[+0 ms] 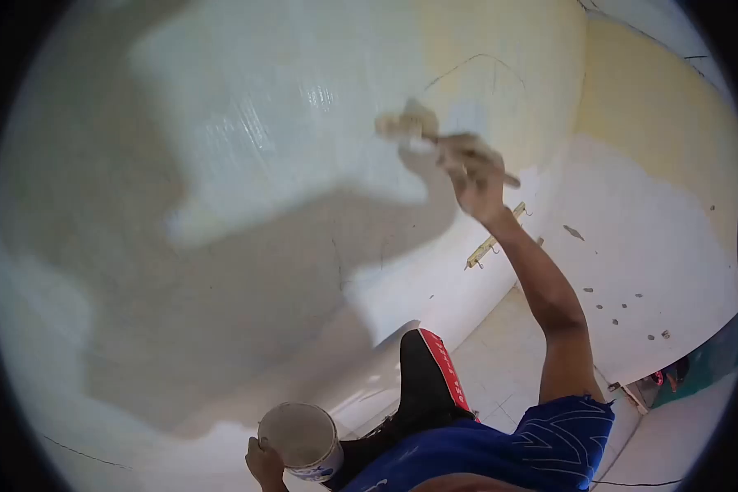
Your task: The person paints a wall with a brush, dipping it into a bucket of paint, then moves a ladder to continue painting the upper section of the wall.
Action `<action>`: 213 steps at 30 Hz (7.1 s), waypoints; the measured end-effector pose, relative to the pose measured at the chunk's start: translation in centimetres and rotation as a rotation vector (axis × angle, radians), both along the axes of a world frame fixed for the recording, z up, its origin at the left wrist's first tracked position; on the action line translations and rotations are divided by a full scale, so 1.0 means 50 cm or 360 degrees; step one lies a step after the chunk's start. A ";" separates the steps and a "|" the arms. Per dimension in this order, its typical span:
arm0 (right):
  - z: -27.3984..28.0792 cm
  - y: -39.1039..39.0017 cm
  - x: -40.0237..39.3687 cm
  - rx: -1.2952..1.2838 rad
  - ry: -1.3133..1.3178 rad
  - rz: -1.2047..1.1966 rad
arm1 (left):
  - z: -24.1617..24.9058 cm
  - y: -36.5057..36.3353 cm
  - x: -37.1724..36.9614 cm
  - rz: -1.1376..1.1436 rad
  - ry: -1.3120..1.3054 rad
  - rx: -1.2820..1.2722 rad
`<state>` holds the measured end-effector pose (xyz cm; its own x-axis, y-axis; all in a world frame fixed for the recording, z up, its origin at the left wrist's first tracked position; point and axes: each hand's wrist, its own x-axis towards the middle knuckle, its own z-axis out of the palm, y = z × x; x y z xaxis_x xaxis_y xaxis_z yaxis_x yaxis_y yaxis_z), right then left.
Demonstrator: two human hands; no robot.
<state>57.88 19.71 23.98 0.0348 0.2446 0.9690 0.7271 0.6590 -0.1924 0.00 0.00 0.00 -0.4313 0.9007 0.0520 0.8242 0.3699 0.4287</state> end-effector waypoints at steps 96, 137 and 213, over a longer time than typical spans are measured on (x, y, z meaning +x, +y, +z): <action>-0.404 -0.176 -0.663 -0.2369 -0.0061 0.1347 | 0.040 -0.032 0.025 0.0118 -0.0211 0.0093; -0.595 -0.188 -0.917 -0.1584 -0.1583 0.1493 | 0.036 -0.073 0.012 0.0210 -0.0338 0.0119; -0.537 -0.206 -0.613 -0.2942 0.2167 0.2028 | 0.048 -0.042 0.020 0.0181 -0.0285 0.0027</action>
<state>27.24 9.43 -2.89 -0.5946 0.6874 -0.4171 -0.4925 -0.7215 -0.4867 1.00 -2.08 2.41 -0.5337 0.8455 -0.0197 0.6878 0.4475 0.5715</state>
